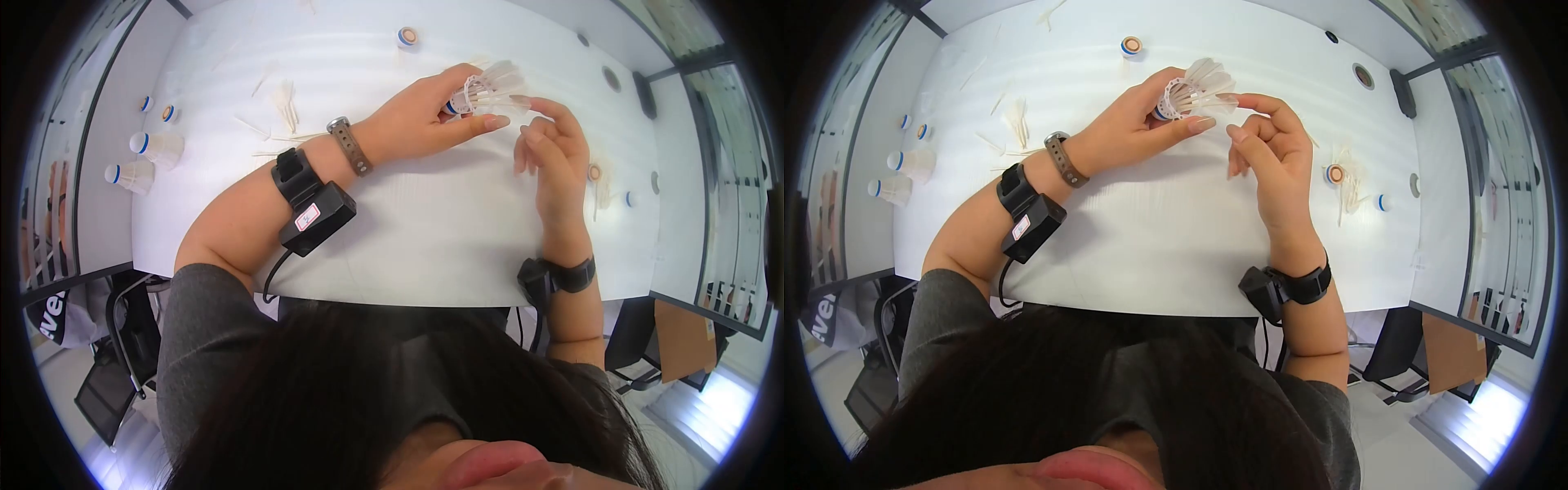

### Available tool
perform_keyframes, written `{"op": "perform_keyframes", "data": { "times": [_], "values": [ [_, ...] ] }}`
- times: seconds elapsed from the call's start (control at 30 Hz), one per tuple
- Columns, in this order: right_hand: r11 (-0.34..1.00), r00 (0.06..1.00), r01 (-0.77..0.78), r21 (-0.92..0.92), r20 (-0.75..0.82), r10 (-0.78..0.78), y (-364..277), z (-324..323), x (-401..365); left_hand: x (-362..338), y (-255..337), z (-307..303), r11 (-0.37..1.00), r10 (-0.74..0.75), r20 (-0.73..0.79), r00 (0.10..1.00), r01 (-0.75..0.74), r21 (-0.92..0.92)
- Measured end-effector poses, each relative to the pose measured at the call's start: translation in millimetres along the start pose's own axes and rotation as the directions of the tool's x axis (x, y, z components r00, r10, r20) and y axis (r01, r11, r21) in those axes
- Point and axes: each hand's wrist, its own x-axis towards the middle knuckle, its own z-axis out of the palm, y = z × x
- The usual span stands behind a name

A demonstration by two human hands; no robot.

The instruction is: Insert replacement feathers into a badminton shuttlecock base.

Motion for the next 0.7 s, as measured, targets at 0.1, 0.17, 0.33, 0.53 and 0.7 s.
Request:
{"op": "perform_keyframes", "data": {
  "times": [0.1, 0.17, 0.33, 0.53, 0.7],
  "values": [
    [1.000, 0.999, -0.026, 0.010, -0.036, 0.026, -1.7, 0.6, 0.1, 0.2, 3.9, -0.9, 0.999, -0.024, 0.044, 0.999, 0.025, -0.026],
    [1.000, 0.999, -0.007, 0.006, -0.033, 0.007, -1.3, -1.2, 0.6, -1.3, 5.3, -2.2, 0.999, -0.036, 0.057, 0.998, 0.037, -0.009],
    [0.997, 0.983, 0.060, -0.051, -0.169, -0.068, -3.4, 0.4, 0.6, -0.1, 6.3, -1.7, 0.998, -0.056, 0.078, 0.995, 0.057, -0.008],
    [0.997, 0.992, -0.064, 0.032, -0.110, 0.068, 0.0, 2.3, 3.1, 0.4, 0.2, 0.1, 1.000, -0.017, 0.057, 0.998, 0.016, 0.009],
    [0.995, 0.985, -0.096, 0.034, -0.143, 0.100, 6.0, 3.2, 0.6, -0.2, 4.7, -2.0, 0.999, -0.046, 0.066, 0.997, 0.044, 0.031]
  ]
}}
